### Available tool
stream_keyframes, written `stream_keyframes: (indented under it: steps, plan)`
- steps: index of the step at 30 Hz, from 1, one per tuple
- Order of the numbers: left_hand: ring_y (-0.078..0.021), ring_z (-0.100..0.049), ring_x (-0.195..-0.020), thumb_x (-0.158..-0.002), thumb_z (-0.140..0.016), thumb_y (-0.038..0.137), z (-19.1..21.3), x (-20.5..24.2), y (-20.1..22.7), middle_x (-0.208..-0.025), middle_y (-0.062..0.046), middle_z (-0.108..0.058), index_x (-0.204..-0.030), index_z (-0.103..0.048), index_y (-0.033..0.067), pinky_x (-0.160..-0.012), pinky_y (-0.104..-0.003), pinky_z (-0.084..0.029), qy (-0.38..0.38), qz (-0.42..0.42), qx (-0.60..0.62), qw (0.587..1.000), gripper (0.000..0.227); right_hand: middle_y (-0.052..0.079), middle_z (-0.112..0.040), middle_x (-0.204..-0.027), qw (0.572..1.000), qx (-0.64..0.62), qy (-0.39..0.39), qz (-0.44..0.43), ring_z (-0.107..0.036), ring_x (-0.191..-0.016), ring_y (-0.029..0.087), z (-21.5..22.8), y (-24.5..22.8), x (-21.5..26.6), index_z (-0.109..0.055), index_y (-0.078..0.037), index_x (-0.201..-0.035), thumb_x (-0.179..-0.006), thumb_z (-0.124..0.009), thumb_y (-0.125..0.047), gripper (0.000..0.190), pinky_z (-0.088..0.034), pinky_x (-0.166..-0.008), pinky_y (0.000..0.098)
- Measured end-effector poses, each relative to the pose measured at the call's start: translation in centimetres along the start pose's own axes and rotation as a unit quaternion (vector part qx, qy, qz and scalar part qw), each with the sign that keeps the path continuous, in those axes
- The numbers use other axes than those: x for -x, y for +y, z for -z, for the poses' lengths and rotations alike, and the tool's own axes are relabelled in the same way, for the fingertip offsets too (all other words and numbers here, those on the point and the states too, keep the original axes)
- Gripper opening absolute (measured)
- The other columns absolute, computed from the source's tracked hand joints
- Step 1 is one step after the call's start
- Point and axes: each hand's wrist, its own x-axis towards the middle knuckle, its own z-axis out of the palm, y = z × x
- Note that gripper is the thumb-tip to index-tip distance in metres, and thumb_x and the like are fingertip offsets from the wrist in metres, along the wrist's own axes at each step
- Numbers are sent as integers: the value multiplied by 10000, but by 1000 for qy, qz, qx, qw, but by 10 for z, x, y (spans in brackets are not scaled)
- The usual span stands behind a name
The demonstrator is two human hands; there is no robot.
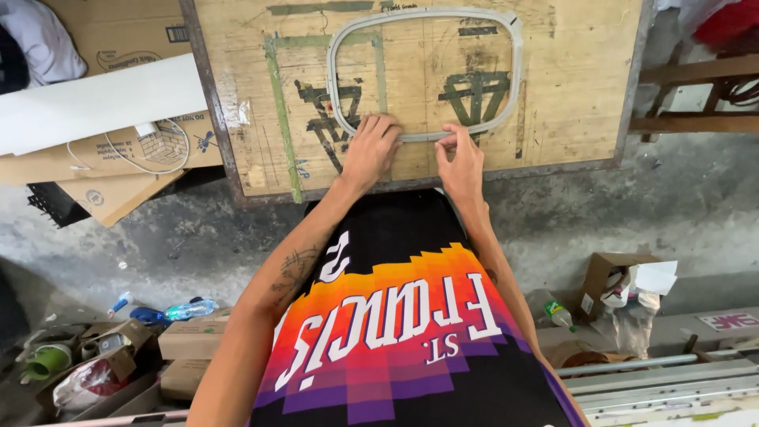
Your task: The person places a rectangular metal frame on a wooden workbench and uses pliers to bend and adjust its corners. The person repeatedly repositions the frame and applies pressure with the pliers to refine the shape.
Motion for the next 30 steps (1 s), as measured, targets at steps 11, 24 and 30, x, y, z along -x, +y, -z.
stream_keyframes:
  steps: [11, 24, 30]
  plan:
    - [-270, -572, -1138, -921, -779, 142, -26, 9, -8, -1080, -48, -577, -1039, -677, 65, -1161, -531, -403, 8, 35, 54, 998, 173, 22, -690, -935, 982, 173, -14, 70, -731, -894, 232, -14, 6, 1, -580, -95, -1277, -977, -717, -53, 332, -602, -762, 403]
    - [-308, -606, -1137, -853, -793, 85, 1, 1, -2, -1108, -87, -620, -1082, -709, 56, -1049, -430, -509, 35, -25, 82, 996, 246, 50, -694, -1018, 967, 246, 53, 46, -748, -887, 281, -53, 54, 11, -631, -199, -1229, -967, -684, -297, 285, -609, -751, 398]
    - [-251, -635, -1129, -866, -808, 150, 8, 3, 4, -1120, -35, -631, -1066, -725, 107, -1030, -357, -524, 50, -21, 54, 997, 221, 6, -631, -971, 955, 281, 84, 46, -710, -771, 233, -61, 52, 23, -618, -206, -976, -1004, -587, -281, 85, -576, -679, 345]
